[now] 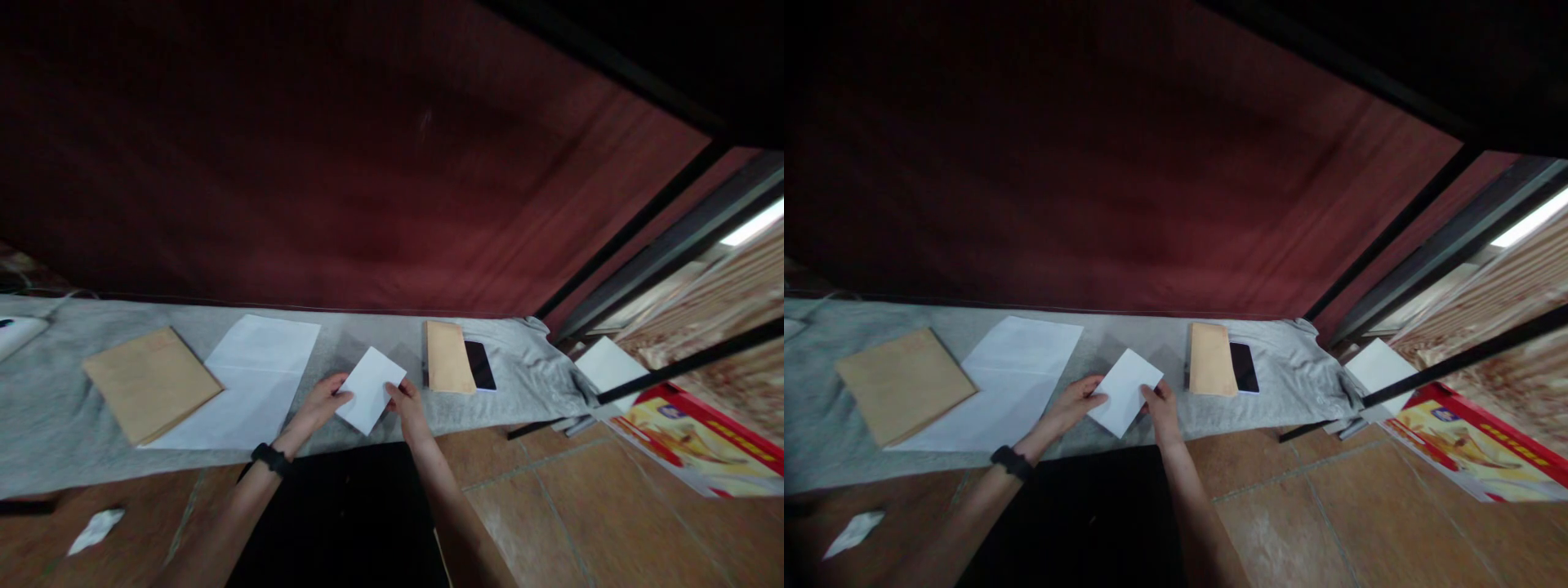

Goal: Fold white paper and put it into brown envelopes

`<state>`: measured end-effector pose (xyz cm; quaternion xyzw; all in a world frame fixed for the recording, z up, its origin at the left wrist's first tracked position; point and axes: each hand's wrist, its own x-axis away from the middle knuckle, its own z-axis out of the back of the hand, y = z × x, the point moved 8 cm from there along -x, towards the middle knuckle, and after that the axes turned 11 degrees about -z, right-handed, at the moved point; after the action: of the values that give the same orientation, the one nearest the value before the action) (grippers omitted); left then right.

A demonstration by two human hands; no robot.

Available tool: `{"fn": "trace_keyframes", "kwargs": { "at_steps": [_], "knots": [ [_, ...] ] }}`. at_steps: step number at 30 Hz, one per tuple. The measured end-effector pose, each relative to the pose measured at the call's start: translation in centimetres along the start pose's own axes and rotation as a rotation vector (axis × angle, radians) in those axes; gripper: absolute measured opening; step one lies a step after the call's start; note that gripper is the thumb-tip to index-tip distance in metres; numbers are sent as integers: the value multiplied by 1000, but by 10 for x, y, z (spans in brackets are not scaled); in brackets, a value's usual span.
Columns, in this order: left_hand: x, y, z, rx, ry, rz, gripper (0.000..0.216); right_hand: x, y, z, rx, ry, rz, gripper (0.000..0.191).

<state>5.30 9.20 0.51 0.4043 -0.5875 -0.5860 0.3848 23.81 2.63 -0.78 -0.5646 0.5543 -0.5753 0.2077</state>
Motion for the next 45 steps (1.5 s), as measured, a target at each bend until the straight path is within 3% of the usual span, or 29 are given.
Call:
{"fn": "trace_keyframes", "kwargs": {
  "at_steps": [7, 11, 16, 21, 24, 29, 33, 36, 39, 41, 45],
  "knots": [
    [6, -4, 26, -27, 261, 14, 56, 2, 20, 5, -103, 7, -120, 38],
    [0, -7, 27, -62, 211, -23, 59, 0, 26, 14, -135, 36, -150, 40],
    [-24, -10, 30, -135, 105, -43, 59, -7, 22, 28, 36, 105, -135, 34],
    [-34, -2, 37, -330, 237, -146, 47, -12, 25, 24, 248, 131, -98, 27],
    [-23, 7, 17, -608, 227, -270, 39, -15, 30, 21, 307, 156, -97, 27],
    [9, -3, -48, -927, -48, -429, 50, -17, 30, 20, 422, 150, -97, 24],
    [24, -12, -66, -1106, -72, -463, 59, -11, 25, 21, 558, 139, -90, 15],
    [25, -14, -66, -1160, -67, -472, 60, 1, 9, 23, 843, 281, 36, 16],
    [25, -15, -65, -1193, -79, -488, 61, 16, -11, 9, 1220, 460, 286, 28],
    [25, -17, -66, -1229, -101, -499, 60, 20, -13, -11, 1317, 417, 436, 35],
    [26, -24, -67, -1281, -145, -503, 58, 17, 2, -50, 1346, 135, 623, 43]
  ]
}}
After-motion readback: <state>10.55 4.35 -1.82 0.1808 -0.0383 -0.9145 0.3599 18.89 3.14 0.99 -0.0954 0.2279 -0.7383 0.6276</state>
